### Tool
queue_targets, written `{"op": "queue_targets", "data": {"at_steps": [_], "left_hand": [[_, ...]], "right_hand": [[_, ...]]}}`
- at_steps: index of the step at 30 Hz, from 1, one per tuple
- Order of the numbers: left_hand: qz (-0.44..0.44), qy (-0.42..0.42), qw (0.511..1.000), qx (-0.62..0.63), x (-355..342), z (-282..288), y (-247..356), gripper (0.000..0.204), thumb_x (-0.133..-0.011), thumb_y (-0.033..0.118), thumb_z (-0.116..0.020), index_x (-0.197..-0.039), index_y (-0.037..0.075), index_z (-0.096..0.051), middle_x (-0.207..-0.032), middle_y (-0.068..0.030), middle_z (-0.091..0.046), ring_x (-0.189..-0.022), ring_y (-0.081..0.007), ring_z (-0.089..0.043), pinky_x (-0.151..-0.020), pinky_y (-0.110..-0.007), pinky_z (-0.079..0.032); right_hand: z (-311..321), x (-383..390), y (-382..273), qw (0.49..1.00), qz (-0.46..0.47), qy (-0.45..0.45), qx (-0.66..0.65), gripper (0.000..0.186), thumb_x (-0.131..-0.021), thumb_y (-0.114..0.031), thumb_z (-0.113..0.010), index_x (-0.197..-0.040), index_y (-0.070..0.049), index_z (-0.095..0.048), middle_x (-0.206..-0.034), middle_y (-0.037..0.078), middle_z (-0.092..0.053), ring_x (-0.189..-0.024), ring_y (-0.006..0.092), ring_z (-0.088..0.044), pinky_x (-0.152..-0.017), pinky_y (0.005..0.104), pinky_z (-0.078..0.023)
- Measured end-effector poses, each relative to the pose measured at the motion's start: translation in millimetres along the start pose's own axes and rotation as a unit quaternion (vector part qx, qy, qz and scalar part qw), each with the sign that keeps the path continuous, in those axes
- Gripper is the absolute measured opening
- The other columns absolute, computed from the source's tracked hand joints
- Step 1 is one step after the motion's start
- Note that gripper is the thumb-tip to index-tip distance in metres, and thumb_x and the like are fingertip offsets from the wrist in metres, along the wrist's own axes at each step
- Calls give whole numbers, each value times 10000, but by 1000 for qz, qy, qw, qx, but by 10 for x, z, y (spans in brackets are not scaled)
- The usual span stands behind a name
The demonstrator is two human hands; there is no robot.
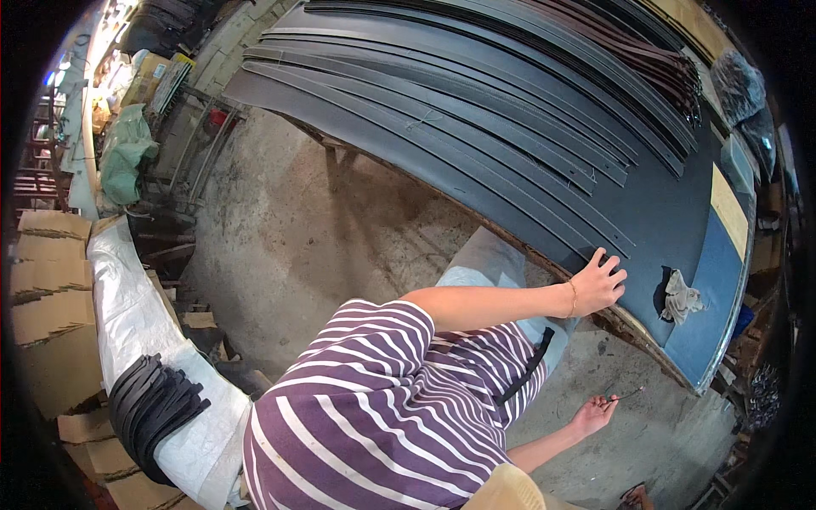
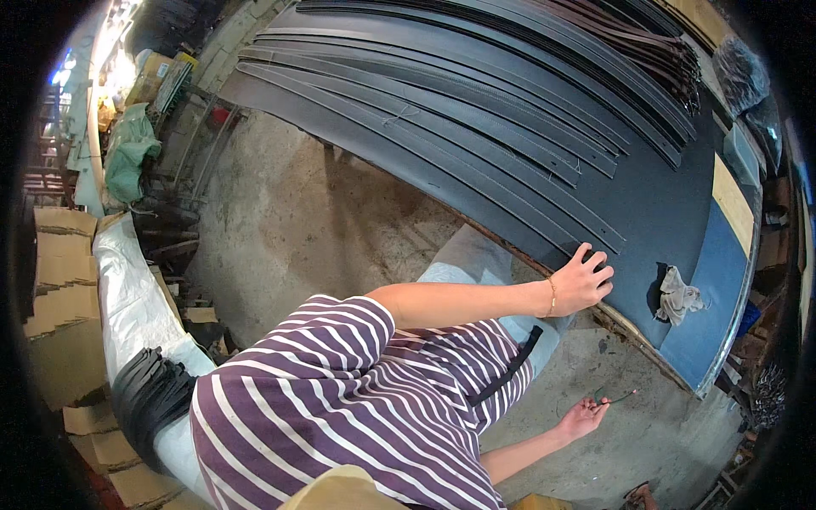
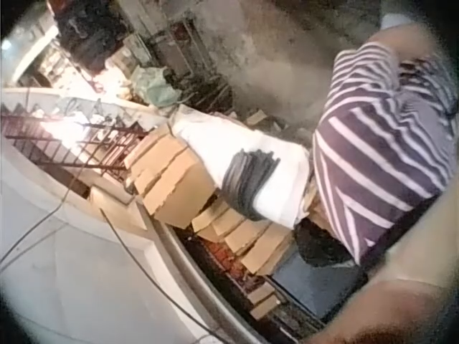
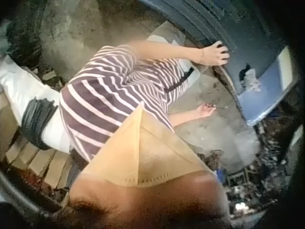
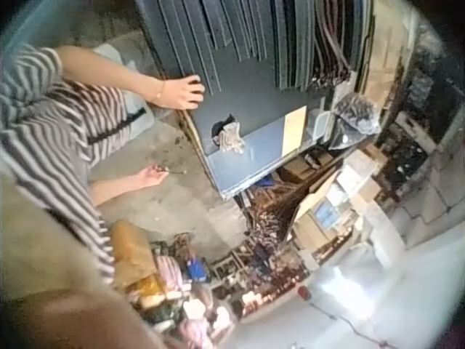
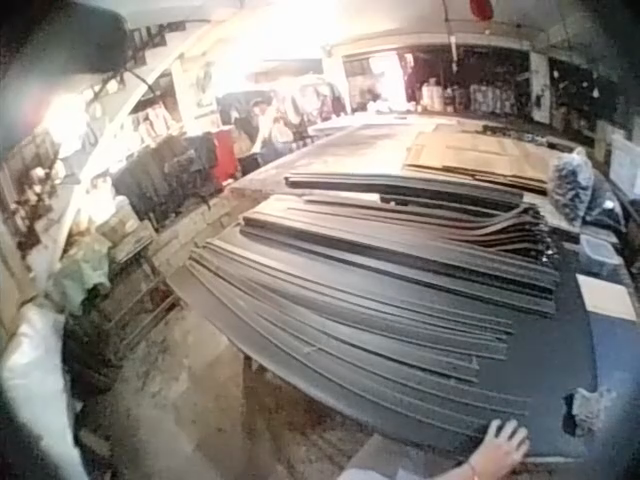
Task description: Searing loose threads and wiping down leather straps at a workshop table.
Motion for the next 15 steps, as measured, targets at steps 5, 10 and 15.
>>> {"op": "queue_targets", "data": {"at_steps": [5, 10, 15], "left_hand": [[18, -26, 1000, -2, -25, 59, -47, 180, -704, 167, -556, -832, 47, -594, -928, -107, -502, -1009, -287, -446, -879, -538, -319], [102, 52, 988, 103, 186, 1003, -1113, 338, -654, 192, -697, -918, 22, -573, -907, -137, -574, -901, -312, -543, -816, -409, -421], [146, -58, 984, -81, 952, 1883, -2187, 385, -638, 339, -724, -902, 91, -593, -935, -59, -526, -930, -242, -478, -792, -348, -369]], "right_hand": [[-110, 87, 8, 1000, 1, 27, 15, 159, -919, -148, -482, -1008, -19, -508, -880, 27, -572, -628, 109, -474, -546, 239, -384], [-68, 133, -90, 1000, 14, 18, 4, 159, -916, -145, -489, -1006, -13, -500, -897, 19, -555, -640, 103, -465, -555, 242, -377], [55, 74, -74, 999, -11, 47, -17, 161, -911, -149, -495, -1006, -21, -519, -886, 20, -556, -662, 121, -449, -577, 245, -371]]}}
Point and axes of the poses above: each hand's wrist, its own x-axis away from the middle knuckle, its own z-axis out of the back of the hand, y = z × x, the point moved 4 cm from there along -x, towards the middle knuckle
